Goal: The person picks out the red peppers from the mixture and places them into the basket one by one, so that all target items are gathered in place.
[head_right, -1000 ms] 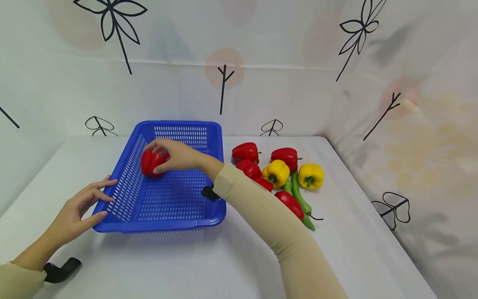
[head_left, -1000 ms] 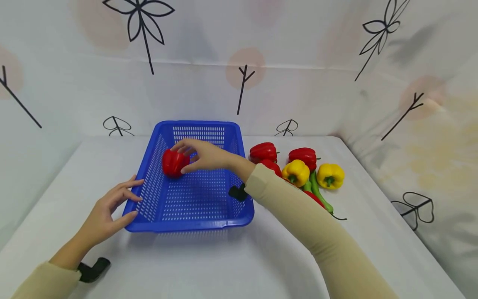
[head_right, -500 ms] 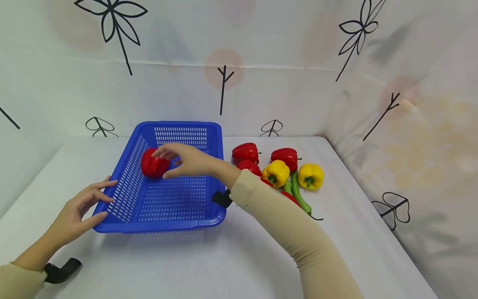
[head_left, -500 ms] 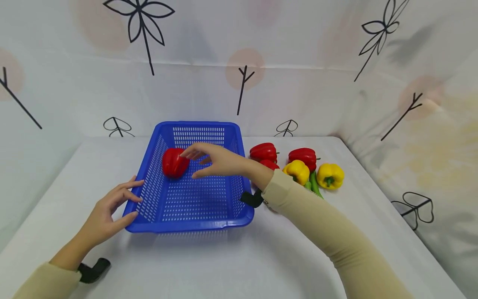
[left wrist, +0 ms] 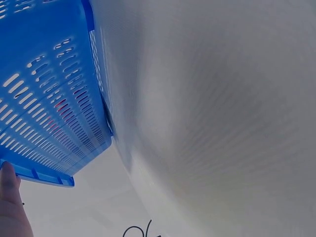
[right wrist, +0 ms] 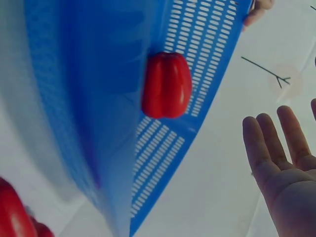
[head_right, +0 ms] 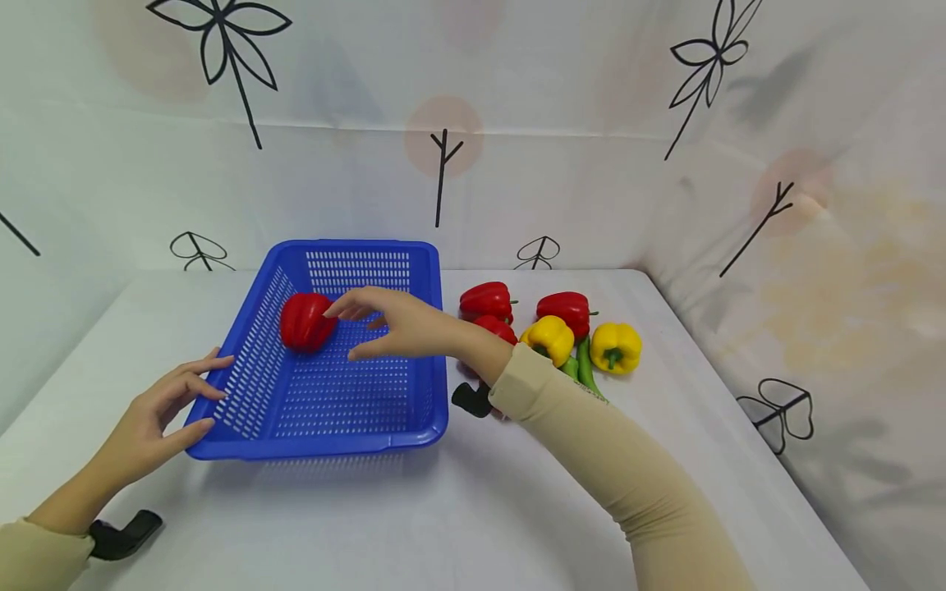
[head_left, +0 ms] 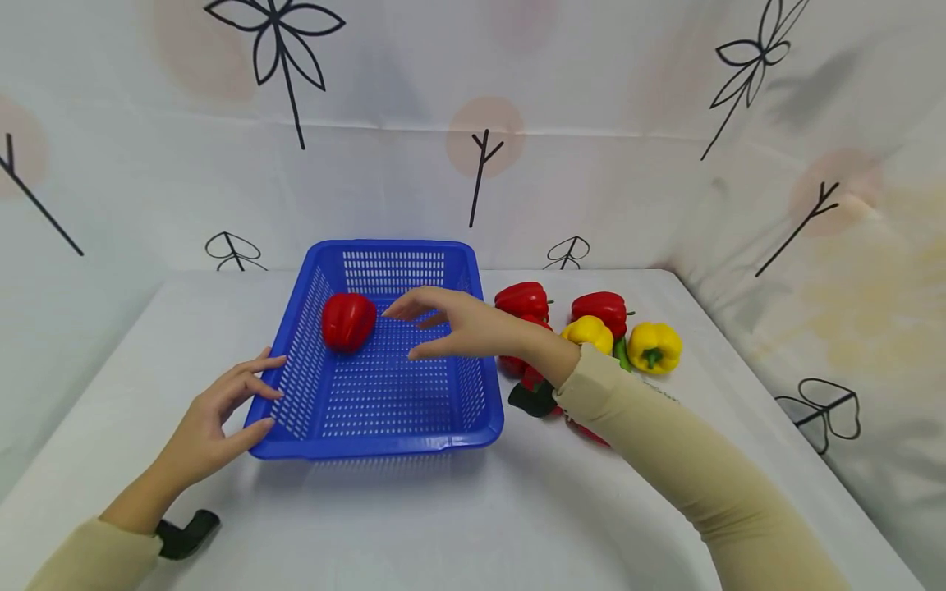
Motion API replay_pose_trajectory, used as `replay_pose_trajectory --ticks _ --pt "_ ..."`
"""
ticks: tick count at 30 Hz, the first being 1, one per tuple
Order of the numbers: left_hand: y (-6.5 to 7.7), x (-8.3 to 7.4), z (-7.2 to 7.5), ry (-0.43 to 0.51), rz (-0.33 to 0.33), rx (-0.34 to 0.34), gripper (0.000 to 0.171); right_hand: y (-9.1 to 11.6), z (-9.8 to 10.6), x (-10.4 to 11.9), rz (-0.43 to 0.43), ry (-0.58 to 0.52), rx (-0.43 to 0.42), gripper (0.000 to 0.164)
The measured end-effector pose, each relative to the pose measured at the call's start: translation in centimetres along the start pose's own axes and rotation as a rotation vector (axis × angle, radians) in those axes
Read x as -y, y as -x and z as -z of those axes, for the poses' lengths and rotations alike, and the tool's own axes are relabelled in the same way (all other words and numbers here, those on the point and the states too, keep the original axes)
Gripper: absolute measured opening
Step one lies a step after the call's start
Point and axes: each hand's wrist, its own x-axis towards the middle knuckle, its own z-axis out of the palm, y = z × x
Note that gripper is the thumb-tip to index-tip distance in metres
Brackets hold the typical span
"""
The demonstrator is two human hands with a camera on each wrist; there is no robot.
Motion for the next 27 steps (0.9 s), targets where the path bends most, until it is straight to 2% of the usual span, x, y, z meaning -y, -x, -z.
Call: replay_pose_trajectory --ticks 13,27 --pt "0.1 -0.1 -0.1 0.006 0.0 -0.003 0.033 3.7 0.6 -0.7 -0.1 0.025 -0.03 0.05" --pt "0.0 -0.1 0.0 0.016 0.003 -0.002 0.034 7.5 -0.2 -3.0 -0.134 -0.014 -0.056 0.046"
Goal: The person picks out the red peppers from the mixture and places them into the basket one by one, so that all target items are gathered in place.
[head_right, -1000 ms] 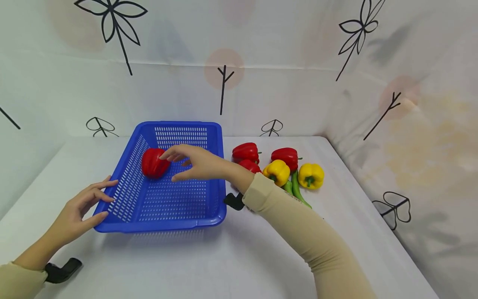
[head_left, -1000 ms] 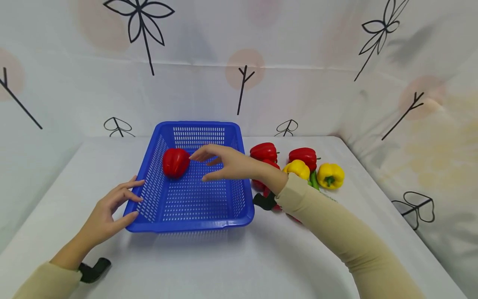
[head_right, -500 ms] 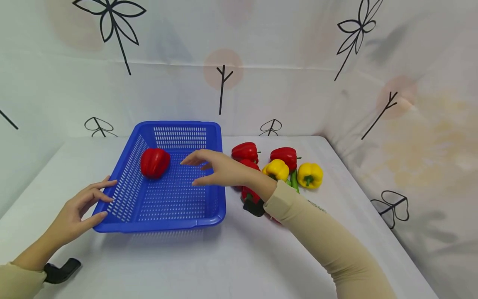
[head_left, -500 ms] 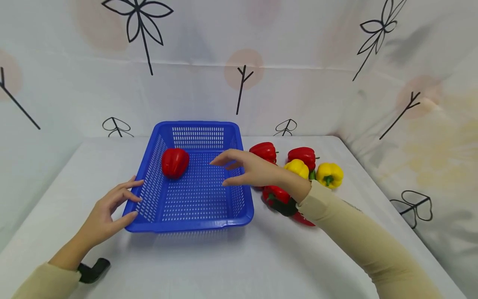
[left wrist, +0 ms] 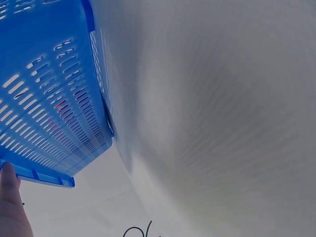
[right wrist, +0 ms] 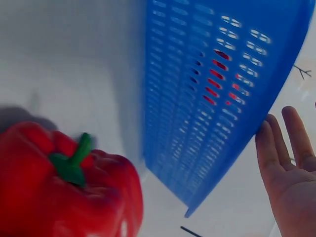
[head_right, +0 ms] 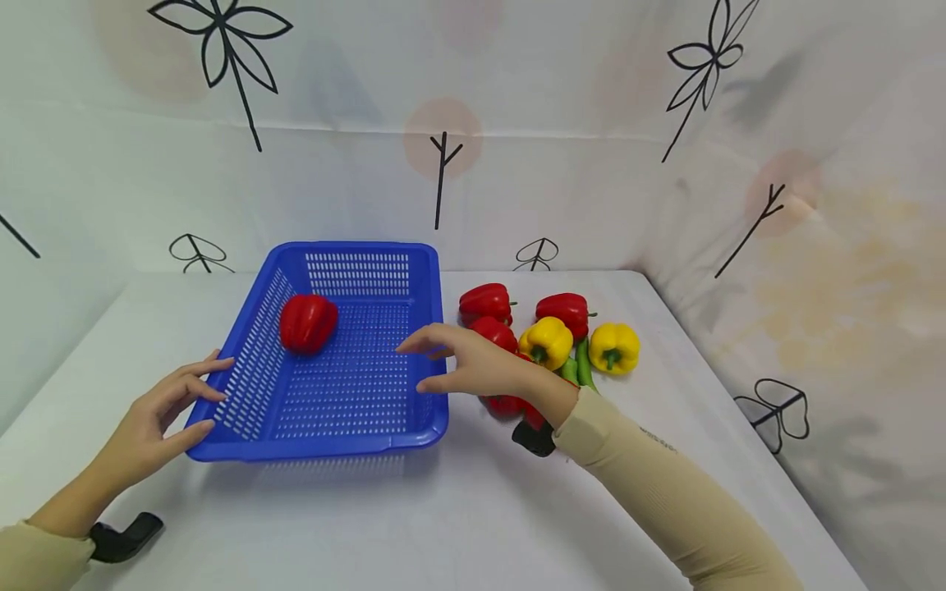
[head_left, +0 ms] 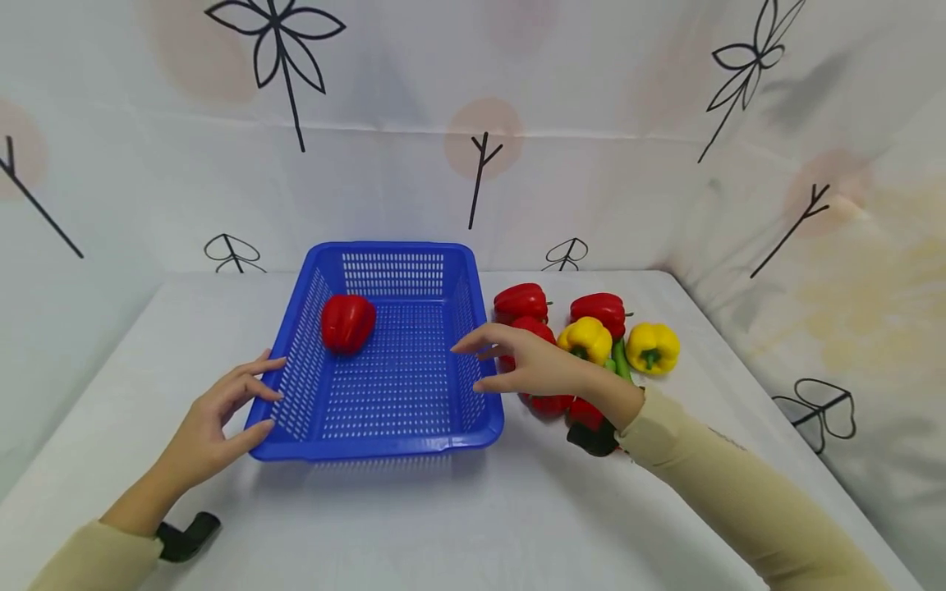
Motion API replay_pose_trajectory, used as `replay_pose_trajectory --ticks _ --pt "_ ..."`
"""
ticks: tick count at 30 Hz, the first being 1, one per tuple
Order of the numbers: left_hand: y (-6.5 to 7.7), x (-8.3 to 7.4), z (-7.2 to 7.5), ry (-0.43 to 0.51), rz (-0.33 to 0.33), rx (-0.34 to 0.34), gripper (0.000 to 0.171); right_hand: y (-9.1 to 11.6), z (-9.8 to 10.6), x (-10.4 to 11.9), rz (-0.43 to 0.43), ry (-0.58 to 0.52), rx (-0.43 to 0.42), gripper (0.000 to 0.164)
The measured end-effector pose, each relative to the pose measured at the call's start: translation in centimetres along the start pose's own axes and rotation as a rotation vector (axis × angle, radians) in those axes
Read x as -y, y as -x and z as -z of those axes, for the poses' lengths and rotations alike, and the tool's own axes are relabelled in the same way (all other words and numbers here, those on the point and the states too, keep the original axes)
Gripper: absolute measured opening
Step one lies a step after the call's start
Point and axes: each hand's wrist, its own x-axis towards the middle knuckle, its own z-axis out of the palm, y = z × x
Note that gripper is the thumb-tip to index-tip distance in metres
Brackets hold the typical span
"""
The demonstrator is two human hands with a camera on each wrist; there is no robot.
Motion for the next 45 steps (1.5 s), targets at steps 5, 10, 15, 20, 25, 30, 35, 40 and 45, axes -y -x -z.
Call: replay_pose_trajectory --ticks 5,10,15,20,25,30,35,40,45 --pt "-0.1 -0.3 -0.1 0.02 -0.009 -0.011 0.034 1.2 -0.2 -0.7 0.02 0.003 -0.031 0.043" --pt "0.0 -0.2 0.0 -0.004 0.001 -0.009 0.034 2.1 0.0 -1.1 0.009 -0.006 -0.057 0.042" --pt "0.0 0.0 -0.1 -0.009 0.002 -0.009 0.034 3.0 0.3 -1.2 -0.013 -0.004 -0.083 0.041" --pt "0.0 -0.2 -0.2 0.02 -0.014 -0.021 0.035 3.9 0.5 -1.3 -0.044 -0.039 -0.096 0.042" --pt "0.0 -0.1 -0.3 0.029 -0.009 -0.03 0.036 4.8 0.6 -2.0 -0.081 -0.032 -0.112 0.042" --pt "0.0 -0.2 -0.2 0.01 -0.004 -0.024 0.035 5.6 0.7 -2.9 -0.108 0.001 -0.127 0.042" --pt "0.1 -0.1 -0.2 0.01 -0.009 -0.024 0.035 6.6 1.0 -3.5 -0.111 0.025 -0.153 0.041" --pt "0.1 0.0 -0.3 0.011 -0.014 -0.021 0.036 7.5 1.4 -4.0 -0.094 0.019 -0.162 0.042" --pt "0.0 -0.1 -0.2 0.013 -0.009 -0.024 0.035 8.4 1.6 -4.6 -0.108 0.011 -0.176 0.042"
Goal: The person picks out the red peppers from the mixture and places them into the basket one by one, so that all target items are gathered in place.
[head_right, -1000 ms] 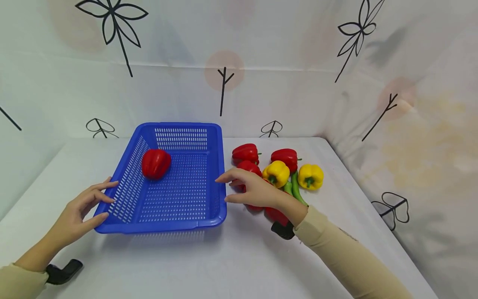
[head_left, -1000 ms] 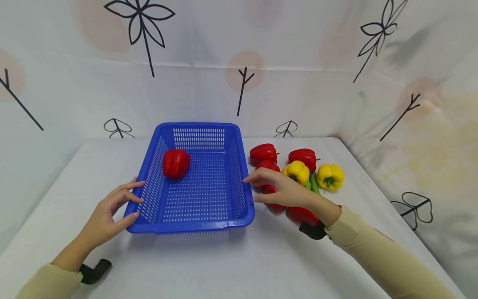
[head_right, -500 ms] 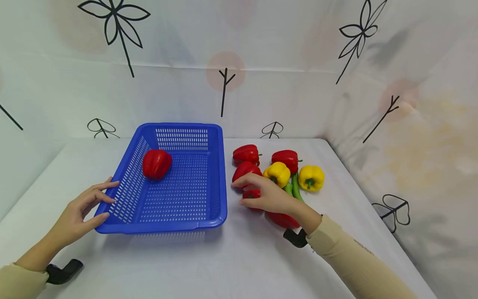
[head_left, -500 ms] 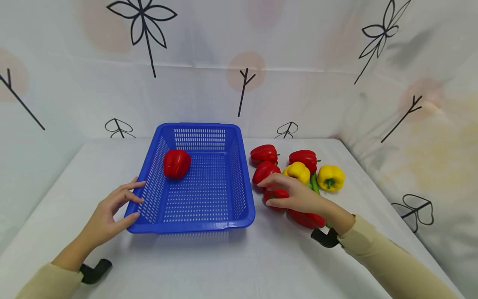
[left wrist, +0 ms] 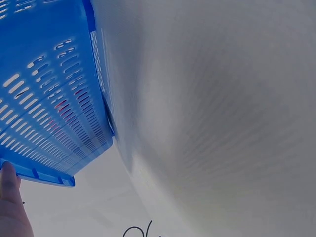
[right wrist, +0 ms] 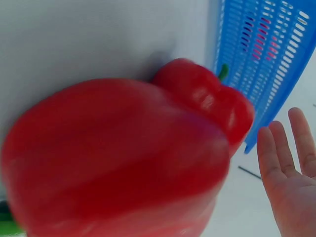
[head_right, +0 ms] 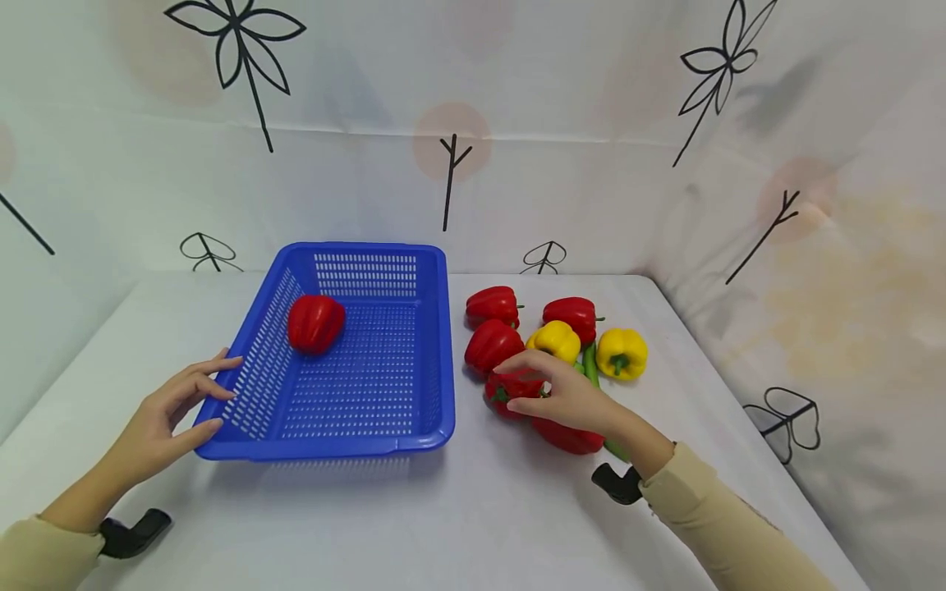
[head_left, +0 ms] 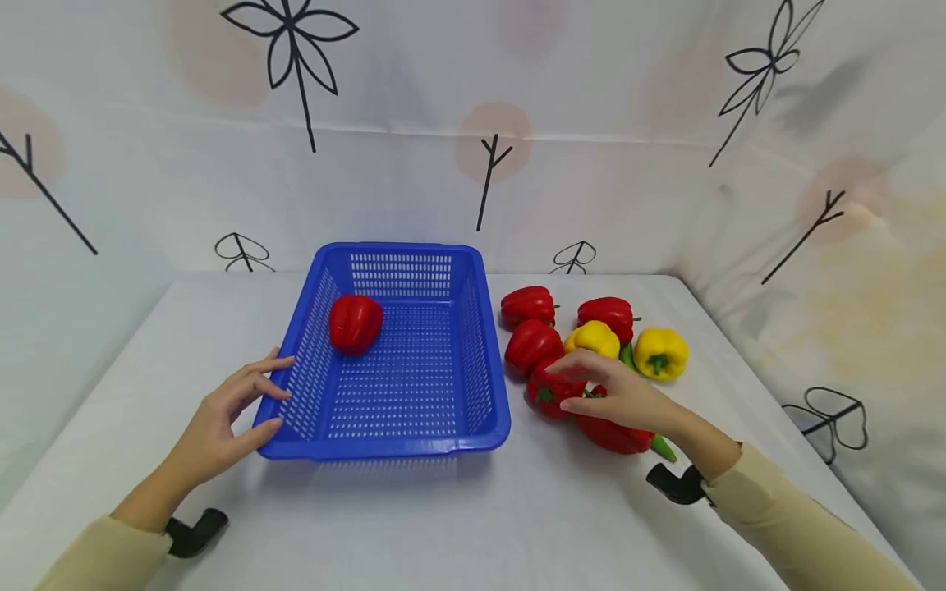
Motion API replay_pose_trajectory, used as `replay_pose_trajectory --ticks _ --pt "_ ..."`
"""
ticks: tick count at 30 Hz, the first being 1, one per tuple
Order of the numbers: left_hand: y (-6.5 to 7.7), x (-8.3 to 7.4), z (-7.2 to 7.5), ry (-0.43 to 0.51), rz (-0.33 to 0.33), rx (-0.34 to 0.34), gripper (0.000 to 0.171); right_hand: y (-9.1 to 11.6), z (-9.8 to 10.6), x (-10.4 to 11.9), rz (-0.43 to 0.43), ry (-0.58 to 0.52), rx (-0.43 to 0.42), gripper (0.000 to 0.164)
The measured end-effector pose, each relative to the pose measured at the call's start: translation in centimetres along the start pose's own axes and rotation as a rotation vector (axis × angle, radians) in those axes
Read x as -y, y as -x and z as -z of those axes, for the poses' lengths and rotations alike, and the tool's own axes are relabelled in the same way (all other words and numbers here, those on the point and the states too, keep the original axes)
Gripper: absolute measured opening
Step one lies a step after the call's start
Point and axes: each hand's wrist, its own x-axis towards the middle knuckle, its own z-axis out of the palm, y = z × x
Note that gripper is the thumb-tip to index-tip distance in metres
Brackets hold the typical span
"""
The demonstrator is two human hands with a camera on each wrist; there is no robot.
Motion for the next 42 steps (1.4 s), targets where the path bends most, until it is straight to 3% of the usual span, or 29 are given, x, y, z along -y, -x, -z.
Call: replay_pose_trajectory --ticks 17,30,42 --pt "0.0 0.3 0.0 0.01 -0.006 -0.001 0.035 2.1 1.3 -2.1 -0.05 0.042 -0.031 0.042" --pt "0.0 0.3 0.0 0.013 -0.013 0.002 0.035 3.5 1.9 -3.4 -0.038 0.129 -0.063 0.043" --pt "0.0 0.2 0.0 0.004 0.001 0.008 0.035 4.0 2.2 -5.1 -0.131 0.107 -0.026 0.052"
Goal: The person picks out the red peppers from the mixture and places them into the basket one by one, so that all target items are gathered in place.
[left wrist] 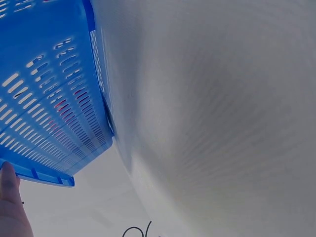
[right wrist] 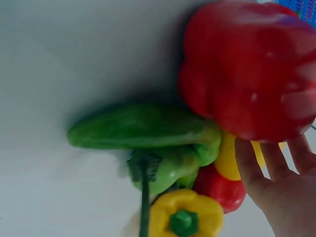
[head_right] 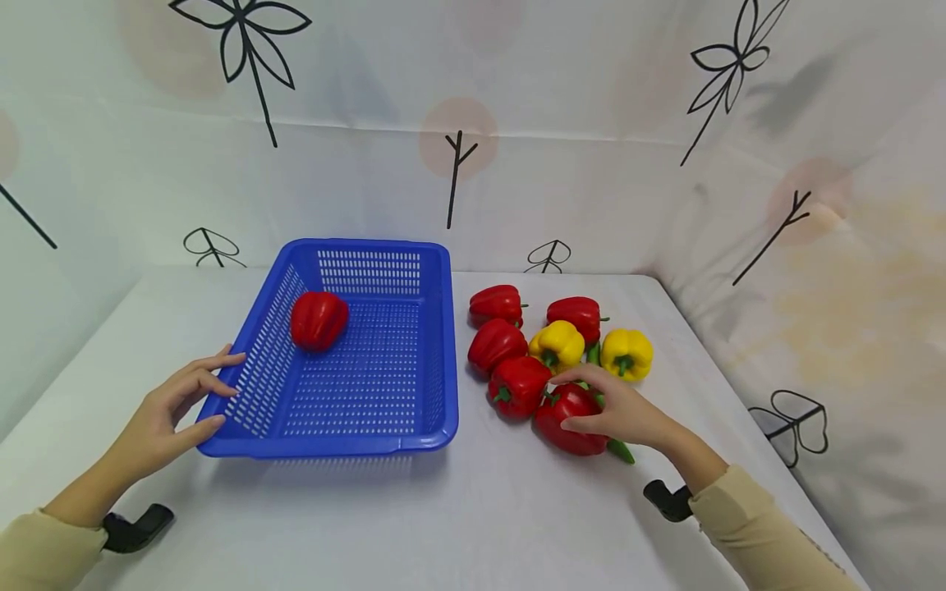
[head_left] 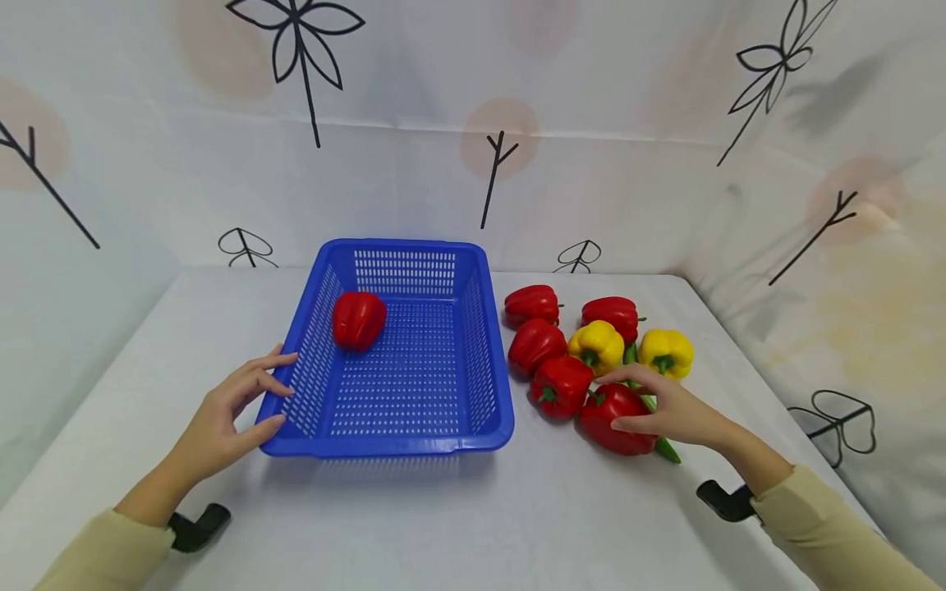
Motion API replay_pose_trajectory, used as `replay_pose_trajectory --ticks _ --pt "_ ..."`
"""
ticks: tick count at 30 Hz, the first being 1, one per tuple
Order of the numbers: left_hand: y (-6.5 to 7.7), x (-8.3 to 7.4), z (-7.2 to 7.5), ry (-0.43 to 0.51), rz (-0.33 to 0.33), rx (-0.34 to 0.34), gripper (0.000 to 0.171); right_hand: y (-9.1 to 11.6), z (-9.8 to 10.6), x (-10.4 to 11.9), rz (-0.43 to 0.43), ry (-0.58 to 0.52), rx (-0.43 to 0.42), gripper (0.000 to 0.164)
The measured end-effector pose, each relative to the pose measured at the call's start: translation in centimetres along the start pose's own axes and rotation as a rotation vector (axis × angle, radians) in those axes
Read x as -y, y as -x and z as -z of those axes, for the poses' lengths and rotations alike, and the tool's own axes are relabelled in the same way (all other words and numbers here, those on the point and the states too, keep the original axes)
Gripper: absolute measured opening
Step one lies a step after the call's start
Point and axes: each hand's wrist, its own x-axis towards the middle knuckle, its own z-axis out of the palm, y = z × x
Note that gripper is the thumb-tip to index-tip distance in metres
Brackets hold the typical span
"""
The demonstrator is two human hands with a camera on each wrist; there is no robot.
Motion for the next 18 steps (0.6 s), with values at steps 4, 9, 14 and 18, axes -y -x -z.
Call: replay_pose_trajectory --ticks 4,9,14,18 --pt "0.01 0.05 -0.06 0.003 0.002 -0.007 0.036 0.13 0.07 -0.54 -0.014 0.001 0.015 0.052" --pt "0.03 0.1 -0.05 -0.004 0.003 -0.005 0.036 0.3 0.14 -0.81 -0.043 -0.041 0.037 0.053" --pt "-0.01 -0.06 -0.05 -0.001 0.001 -0.01 0.036 0.36 0.19 -0.64 -0.091 -0.068 0.062 0.054" --pt "0.02 0.07 -0.07 0.007 -0.003 -0.013 0.036 0.21 0.28 -0.71 -0.14 -0.09 0.085 0.052"
